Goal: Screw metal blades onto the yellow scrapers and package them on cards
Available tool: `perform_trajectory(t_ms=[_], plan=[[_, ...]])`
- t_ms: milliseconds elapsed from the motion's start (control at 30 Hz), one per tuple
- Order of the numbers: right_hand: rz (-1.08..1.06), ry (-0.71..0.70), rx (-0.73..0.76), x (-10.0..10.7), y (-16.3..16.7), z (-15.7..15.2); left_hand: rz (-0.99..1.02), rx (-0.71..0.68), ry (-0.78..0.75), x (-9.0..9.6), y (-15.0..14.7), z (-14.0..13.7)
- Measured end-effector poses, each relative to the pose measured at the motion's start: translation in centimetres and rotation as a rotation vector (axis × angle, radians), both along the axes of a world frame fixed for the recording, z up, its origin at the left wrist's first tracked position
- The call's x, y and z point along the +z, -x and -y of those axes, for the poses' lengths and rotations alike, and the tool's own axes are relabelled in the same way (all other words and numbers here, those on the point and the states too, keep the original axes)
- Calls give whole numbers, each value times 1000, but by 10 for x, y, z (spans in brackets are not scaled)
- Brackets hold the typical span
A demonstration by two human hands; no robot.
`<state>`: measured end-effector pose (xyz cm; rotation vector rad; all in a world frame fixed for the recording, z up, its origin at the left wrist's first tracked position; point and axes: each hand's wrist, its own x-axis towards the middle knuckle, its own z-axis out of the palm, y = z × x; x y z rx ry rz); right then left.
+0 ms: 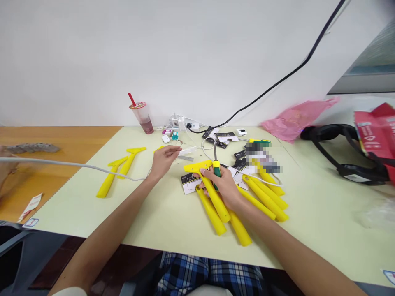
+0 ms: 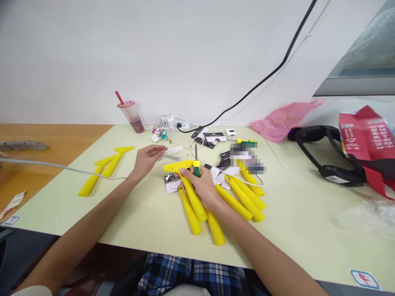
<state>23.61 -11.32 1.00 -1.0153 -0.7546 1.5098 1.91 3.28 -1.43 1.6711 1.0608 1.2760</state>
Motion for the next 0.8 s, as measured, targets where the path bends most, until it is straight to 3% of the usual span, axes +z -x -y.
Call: perform_trajectory(t_ms=[133, 267, 467, 800], plan=[[64, -51, -130, 3, -5, -2, 349, -56, 215, 11, -9, 11], [124, -103, -269, 7, -10, -4, 494, -94, 292, 13, -18, 21], [156, -28, -324, 1, -11, -7, 497, -111, 320, 12, -25, 30], [144, -32, -329, 1, -9, -7, 451, -131, 324, 14, -28, 37]])
